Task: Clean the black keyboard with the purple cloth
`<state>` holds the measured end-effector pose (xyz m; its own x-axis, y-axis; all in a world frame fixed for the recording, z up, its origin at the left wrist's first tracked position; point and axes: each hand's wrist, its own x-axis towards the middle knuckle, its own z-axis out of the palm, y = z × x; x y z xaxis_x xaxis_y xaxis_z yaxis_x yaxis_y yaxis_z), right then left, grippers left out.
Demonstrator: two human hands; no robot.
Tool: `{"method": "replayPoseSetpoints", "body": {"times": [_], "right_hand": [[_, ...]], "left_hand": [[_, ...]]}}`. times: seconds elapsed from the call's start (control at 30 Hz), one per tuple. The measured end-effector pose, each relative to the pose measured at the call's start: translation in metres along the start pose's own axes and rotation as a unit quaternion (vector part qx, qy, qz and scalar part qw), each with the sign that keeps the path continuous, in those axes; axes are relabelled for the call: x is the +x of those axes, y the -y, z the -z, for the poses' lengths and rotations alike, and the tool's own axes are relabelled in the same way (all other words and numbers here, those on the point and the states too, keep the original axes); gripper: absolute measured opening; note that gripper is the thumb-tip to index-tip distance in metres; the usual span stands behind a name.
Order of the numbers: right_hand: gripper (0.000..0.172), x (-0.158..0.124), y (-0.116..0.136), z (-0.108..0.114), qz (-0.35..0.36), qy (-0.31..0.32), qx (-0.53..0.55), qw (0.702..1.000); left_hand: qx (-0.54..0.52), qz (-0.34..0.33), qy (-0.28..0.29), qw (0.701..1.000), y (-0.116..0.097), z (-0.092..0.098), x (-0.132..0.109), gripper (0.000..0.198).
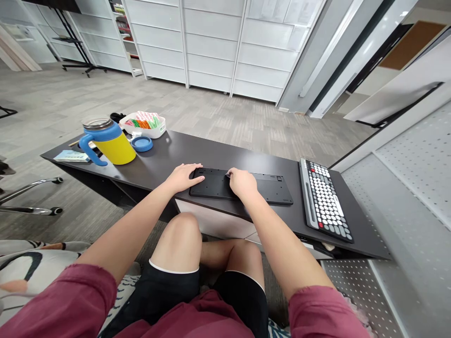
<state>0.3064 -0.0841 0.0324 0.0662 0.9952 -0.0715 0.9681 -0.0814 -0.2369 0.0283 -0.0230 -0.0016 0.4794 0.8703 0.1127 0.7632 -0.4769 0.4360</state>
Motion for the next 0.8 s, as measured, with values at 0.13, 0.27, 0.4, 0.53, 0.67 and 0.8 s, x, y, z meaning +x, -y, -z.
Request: {"method": "replayPoseSetpoints", "body": {"times": [0.13,0.27,0.4,0.53,0.67,0.8], "right_hand": [[0.046,-0.0002,0.0017,0.0003,-0.017,-0.008,-0.011,1.0],[0.044,0.0006,0.0011,0.0016,0.009,0.004,0.004,1.0],[0.044,0.0003,0.0019,0.0012,-0.038,-0.004,0.004,0.999],[0.041,-0.0023,0.0048,-0.0023,0.01,-0.005,0.027,1.0],[0.044,0.0003,0.003,-0.0033,-0.04,-0.018,0.008,0.999],[0.042,0.0027,0.0012,-0.0051,-0.005,-0.014,0.023,1.0]], "left_hand": [[0.003,0.003,0.005,1.0,0.0006,-0.0001,0.0005,0.067],[0.001,0.008,0.005,1.0,0.0004,0.0002,0.0001,0.066],[-0.007,0.008,0.003,1.0,0.0004,0.0002,0.0001,0.067],[-0.004,0.006,0.002,1.0,0.0007,-0.0005,0.0005,0.066],[-0.005,0.008,-0.001,1.0,0.0011,-0.0009,0.0004,0.066],[-0.005,0.006,0.002,1.0,0.0007,-0.0002,0.0,0.065]]}}
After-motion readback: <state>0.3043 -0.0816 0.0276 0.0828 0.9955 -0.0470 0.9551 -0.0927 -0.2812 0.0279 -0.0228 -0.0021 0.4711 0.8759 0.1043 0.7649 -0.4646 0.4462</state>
